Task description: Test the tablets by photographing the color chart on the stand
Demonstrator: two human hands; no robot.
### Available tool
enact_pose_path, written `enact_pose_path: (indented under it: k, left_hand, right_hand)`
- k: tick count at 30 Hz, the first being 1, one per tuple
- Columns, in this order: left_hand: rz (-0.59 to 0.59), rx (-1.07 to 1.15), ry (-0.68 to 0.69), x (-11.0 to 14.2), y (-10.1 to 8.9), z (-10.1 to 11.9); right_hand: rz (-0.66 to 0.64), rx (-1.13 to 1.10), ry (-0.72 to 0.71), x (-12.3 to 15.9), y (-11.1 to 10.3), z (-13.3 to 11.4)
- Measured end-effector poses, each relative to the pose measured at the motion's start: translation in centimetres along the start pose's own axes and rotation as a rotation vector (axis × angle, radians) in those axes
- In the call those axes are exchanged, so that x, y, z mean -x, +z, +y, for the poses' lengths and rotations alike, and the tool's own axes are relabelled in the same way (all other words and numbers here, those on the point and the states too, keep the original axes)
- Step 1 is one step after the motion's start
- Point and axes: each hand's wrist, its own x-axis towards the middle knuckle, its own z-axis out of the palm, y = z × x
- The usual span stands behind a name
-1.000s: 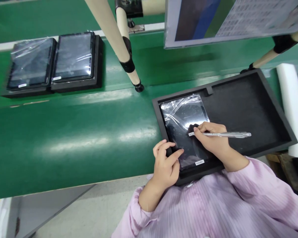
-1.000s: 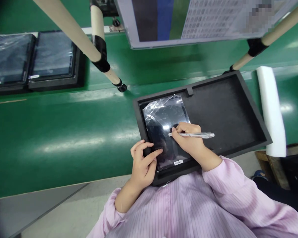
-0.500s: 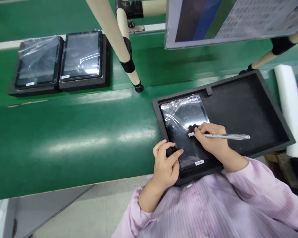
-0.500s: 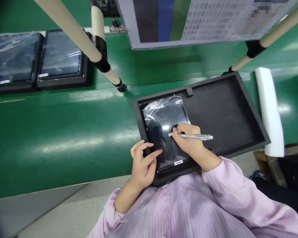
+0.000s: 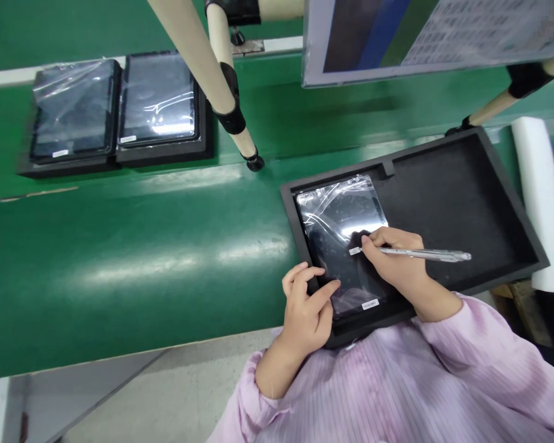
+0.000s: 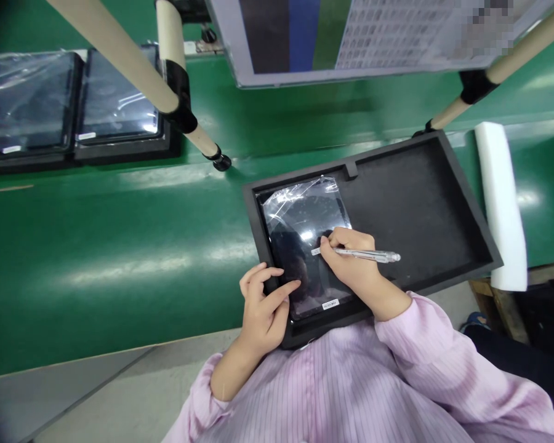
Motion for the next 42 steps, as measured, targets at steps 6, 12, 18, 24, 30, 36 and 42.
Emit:
enact_pose_path:
  k: [6,12,18,24,30,36,42]
  left_hand:
    - [0.010,0.020,0.001,0.2,0.1,-0.1]
    - [0.017,0.034,0.001,0.1,0.1,0.0]
    - [0.015,0.015,0.000,0.0,0.0,-0.1]
    - [0.007,0.012,-0.005,0.0,0.1,-0.1]
    - [0.016,0.024,-0.018,-0.4,-0.5,-0.7]
    - [0.028,-0.213,-0.388,-10.4,-6.3,-8.2]
    - [0.335,-0.049,-0.748,-20.1,-12.0,-14.1]
  right_hand:
    - [-0.010,-0.009,-0.020,0.0,0.0,-0.1]
    - [0.007,0.017,-0.024,0.0,-0.1,-0.2]
    - [-0.012,0.027,-0.028,0.0,-0.1,-0.2]
    - [-0.025,0.036,-0.017,0.1,-0.1,-0.1]
    - [-0.054,0.047,-0.016,-0.1,-0.3,0.1]
    - [-0.036,0.012,-0.084,-0.6,-0.5,-0.7]
    - [0.048,-0.020,0.074,-1.1,-1.6,-1.4]
